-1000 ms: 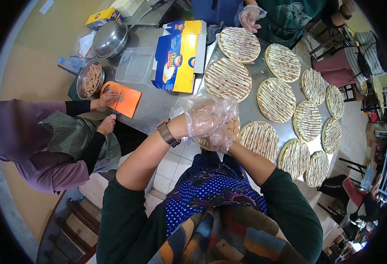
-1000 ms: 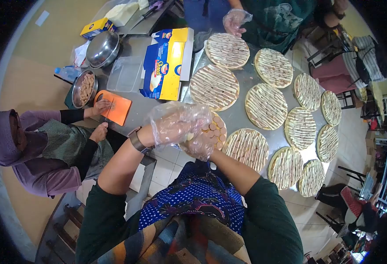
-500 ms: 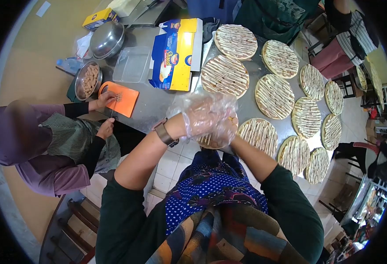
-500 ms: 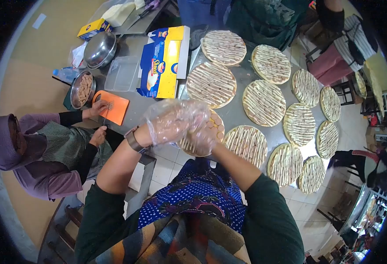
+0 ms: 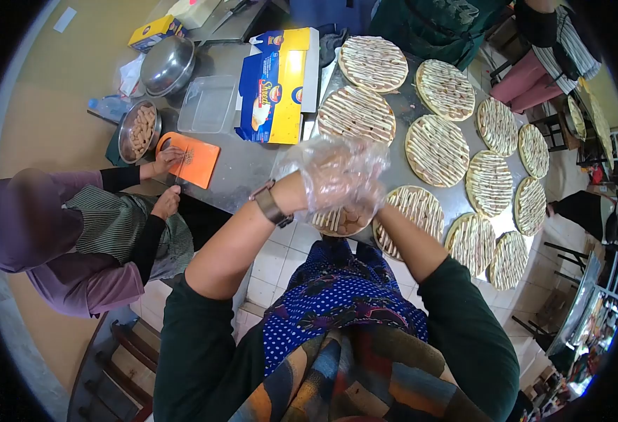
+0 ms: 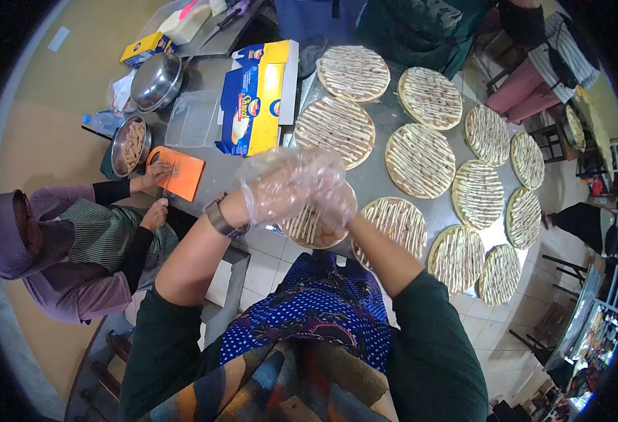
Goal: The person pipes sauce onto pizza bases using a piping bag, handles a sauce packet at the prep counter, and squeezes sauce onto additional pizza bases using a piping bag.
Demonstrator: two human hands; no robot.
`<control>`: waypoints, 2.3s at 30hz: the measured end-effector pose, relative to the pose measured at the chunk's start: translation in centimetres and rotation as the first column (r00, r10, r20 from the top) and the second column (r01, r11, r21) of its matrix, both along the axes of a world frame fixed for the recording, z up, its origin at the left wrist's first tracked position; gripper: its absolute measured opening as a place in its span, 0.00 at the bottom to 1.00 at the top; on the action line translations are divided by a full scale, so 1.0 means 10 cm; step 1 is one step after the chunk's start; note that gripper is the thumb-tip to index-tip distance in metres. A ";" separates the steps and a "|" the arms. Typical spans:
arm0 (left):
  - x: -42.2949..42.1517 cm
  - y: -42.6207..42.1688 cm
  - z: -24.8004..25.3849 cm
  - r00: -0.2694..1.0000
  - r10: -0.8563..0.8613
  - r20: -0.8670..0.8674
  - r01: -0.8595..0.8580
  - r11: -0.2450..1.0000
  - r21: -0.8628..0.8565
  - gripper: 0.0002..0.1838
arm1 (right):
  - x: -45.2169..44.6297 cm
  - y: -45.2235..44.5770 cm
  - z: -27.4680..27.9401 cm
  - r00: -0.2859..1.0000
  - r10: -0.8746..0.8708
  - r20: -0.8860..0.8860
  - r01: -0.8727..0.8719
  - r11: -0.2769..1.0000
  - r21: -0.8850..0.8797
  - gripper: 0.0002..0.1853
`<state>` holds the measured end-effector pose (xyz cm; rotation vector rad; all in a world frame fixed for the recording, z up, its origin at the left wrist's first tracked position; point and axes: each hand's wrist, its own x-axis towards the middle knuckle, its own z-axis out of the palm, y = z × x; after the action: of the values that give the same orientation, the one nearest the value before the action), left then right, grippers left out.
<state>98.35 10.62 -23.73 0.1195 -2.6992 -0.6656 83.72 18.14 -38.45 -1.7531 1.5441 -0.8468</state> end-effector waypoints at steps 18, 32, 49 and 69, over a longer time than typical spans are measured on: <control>-0.26 -0.10 0.31 0.993 0.064 0.097 -0.079 0.984 0.156 0.18 | -0.35 -0.31 -0.19 0.788 -0.225 0.573 0.065 0.956 0.285 0.16; -0.34 -0.09 0.34 0.993 0.058 0.102 -0.072 0.988 0.136 0.18 | -0.46 -0.27 -0.02 0.828 -0.233 0.510 0.119 0.962 0.245 0.15; -0.34 0.09 0.38 0.997 -0.004 0.083 -0.021 0.954 0.298 0.19 | -0.15 0.38 0.15 0.790 -0.356 0.499 0.088 0.872 0.482 0.11; -0.62 -0.05 0.32 0.999 0.036 0.012 -0.038 0.991 0.131 0.14 | -0.49 0.04 0.23 0.605 -0.477 0.637 0.317 0.879 0.357 0.12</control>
<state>92.12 10.07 -20.54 0.2058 -2.6537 -0.8334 78.82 18.54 -36.11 -0.7348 1.4013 -1.3338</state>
